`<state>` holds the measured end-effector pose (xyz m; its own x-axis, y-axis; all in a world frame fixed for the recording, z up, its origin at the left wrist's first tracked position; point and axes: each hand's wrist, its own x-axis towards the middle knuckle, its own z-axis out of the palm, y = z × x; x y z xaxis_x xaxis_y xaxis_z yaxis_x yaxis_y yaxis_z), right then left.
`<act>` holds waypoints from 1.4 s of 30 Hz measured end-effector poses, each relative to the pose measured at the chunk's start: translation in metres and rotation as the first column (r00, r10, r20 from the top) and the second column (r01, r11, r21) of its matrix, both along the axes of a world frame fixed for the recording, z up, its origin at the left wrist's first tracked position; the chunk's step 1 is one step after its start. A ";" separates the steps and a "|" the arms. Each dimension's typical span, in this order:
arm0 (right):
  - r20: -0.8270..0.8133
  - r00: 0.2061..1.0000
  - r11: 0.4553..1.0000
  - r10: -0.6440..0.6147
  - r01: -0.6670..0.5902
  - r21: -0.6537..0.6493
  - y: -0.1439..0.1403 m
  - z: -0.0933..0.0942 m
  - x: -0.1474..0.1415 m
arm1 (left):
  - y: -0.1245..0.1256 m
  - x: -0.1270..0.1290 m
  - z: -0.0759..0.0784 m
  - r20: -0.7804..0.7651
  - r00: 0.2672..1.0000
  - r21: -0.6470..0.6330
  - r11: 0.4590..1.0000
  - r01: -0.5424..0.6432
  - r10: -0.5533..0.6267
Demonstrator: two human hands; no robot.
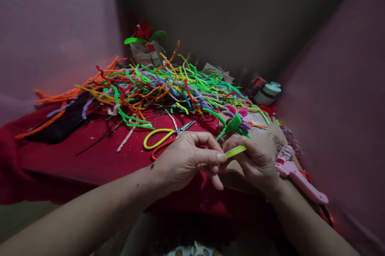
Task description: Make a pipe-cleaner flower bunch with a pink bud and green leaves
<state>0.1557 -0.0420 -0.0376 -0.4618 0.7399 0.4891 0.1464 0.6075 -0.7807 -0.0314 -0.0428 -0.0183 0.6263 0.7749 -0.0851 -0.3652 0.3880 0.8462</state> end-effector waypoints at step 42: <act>-0.180 0.965 0.977 -0.189 0.166 -0.133 0.000 -0.009 -0.014 | 0.005 -0.004 0.005 -0.291 0.910 0.491 0.862 -0.124 0.296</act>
<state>0.1414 -0.0419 -0.0465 -0.2245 0.8584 0.4613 0.0858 0.4890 -0.8681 -0.0351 -0.0378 -0.0132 0.4401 0.8886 0.1289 -0.0453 -0.1214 0.9916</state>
